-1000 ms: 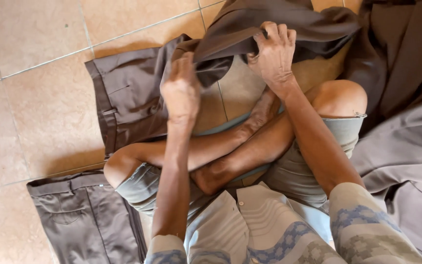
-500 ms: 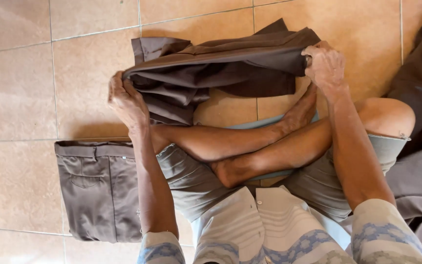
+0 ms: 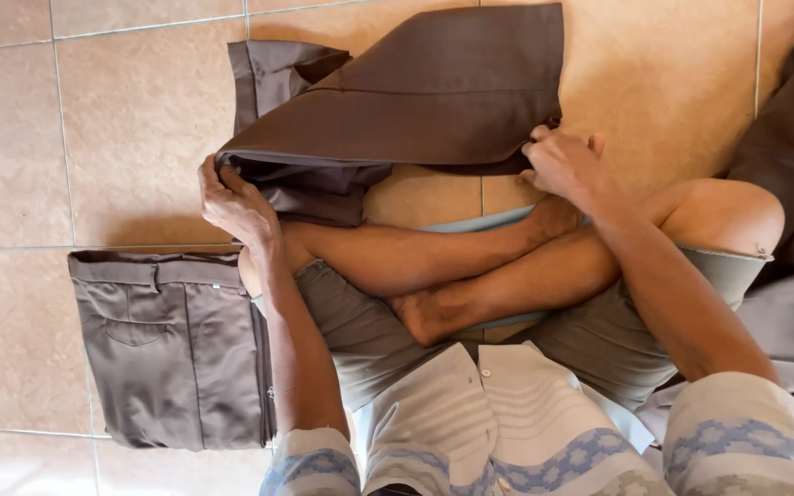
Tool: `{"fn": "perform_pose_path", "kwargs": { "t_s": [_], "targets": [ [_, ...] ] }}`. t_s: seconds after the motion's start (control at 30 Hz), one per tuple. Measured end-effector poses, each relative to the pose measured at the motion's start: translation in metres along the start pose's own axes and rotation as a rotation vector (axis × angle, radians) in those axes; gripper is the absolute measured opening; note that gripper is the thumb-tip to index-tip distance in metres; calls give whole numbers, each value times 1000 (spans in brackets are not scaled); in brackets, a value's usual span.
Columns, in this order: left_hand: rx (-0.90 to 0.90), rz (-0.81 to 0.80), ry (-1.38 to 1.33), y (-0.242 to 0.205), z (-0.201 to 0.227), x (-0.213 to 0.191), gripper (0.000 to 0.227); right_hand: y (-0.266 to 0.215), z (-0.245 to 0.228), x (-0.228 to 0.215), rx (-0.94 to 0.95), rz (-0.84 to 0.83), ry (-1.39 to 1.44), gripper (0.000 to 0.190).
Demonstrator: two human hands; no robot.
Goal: Folding brown trousers into neat rectangular stacks while sitting on the floor.
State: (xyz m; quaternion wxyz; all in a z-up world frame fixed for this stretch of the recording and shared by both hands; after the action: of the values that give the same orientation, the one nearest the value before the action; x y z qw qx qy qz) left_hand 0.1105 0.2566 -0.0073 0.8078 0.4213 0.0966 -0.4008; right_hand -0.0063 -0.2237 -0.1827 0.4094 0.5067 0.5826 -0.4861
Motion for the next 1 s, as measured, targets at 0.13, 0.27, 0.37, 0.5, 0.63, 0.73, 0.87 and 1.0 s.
{"fn": "perform_pose_path", "kwargs": {
  "t_s": [0.13,0.27,0.37,0.5,0.63,0.73,0.87,1.0],
  "targets": [
    [-3,-17,1,2,7,-5,18,0,-28,-13,-232,85,-335,4],
    [-38,4,30,2,-3,-3,20,0,25,-4,-193,348,-361,23],
    [87,-55,-27,2,14,0,26,-55,-17,-192,-120,701,-192,18],
    [104,-246,-84,-7,31,12,32,-88,11,-225,-114,817,-58,36],
    [-27,-563,-455,-12,62,28,38,-100,25,-234,-178,808,126,39],
    [192,-587,-184,-7,59,38,30,-86,54,-221,-222,812,437,31],
    [123,-694,-106,18,43,75,19,-68,48,-234,-172,916,277,46],
    [334,-283,-247,78,85,56,32,-90,9,-288,-216,1171,278,36]
  ]
}}
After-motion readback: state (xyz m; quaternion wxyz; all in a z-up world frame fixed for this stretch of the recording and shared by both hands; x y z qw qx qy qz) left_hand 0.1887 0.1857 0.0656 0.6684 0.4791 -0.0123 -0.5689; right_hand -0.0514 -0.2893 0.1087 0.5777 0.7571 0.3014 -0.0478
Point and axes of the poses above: each hand's wrist, its own y-axis towards the middle knuckle, its own x-axis out of the palm, z = x × y, the point moved 10 cm from there along y, towards the middle knuckle
